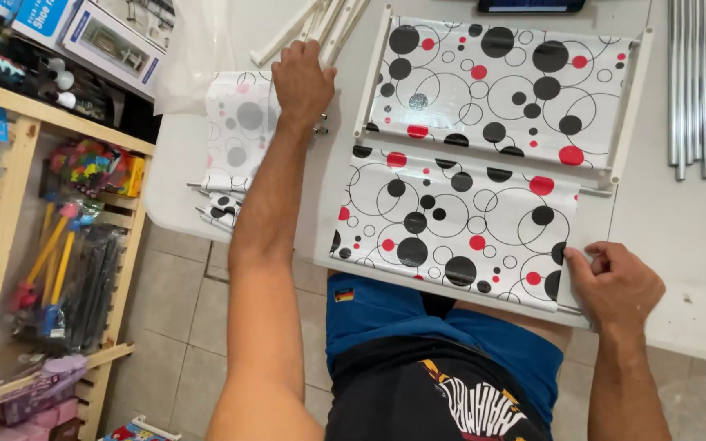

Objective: Assembling a multi-tiered storage rack by inserting metal rods into fabric shelves and connecting them with plastic side frames.

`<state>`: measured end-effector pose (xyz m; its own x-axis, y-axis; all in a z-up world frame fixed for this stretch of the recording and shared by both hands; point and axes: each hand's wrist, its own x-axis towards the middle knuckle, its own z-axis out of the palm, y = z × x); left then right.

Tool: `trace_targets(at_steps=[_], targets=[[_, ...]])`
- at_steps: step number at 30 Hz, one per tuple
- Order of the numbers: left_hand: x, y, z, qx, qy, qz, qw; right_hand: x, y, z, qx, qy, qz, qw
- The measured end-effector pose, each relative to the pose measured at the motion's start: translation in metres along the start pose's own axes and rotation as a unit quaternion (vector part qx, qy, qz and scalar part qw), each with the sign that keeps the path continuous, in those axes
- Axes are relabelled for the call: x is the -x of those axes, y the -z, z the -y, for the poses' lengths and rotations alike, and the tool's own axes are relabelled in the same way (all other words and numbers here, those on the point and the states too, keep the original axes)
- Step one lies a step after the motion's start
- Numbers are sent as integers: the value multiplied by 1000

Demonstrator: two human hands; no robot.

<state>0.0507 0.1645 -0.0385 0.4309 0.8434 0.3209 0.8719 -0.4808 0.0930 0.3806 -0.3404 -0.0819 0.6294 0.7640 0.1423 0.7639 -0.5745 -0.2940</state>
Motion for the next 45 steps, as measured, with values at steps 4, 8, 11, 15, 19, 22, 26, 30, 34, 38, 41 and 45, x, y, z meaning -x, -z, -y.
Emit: trace_targets(at_steps=[4,8,11,15,19,22,26,30,34,38,41,45], targets=[[-45,-18,-2,-114,51,139,982,-4,7,9,-19,-36,16,999],[-62,-8,-6,-170,59,176,968,-6,12,14,-21,-41,7,999],[-59,36,-17,43,147,213,965,-8,15,15,-34,-45,24,998],[-45,101,-37,201,267,258,907,-8,15,15,-41,-59,31,997],[-26,110,-37,351,311,230,853,-7,16,13,-38,-53,31,997],[3,123,-52,357,266,206,872,-8,17,13,-37,-29,24,999],[34,110,-79,321,177,172,914,-8,12,8,-43,-42,15,998],[55,72,-77,267,18,115,957,-6,19,10,-91,16,-31,995],[61,57,-78,211,-101,-43,971,-3,25,11,-185,41,-67,980],[101,75,-108,252,-124,-85,956,1,9,-10,-283,-2,-133,950],[153,90,-164,384,-143,-14,912,3,29,3,-314,16,-201,928],[229,98,-251,420,-252,149,859,15,52,38,-623,8,-53,781]])
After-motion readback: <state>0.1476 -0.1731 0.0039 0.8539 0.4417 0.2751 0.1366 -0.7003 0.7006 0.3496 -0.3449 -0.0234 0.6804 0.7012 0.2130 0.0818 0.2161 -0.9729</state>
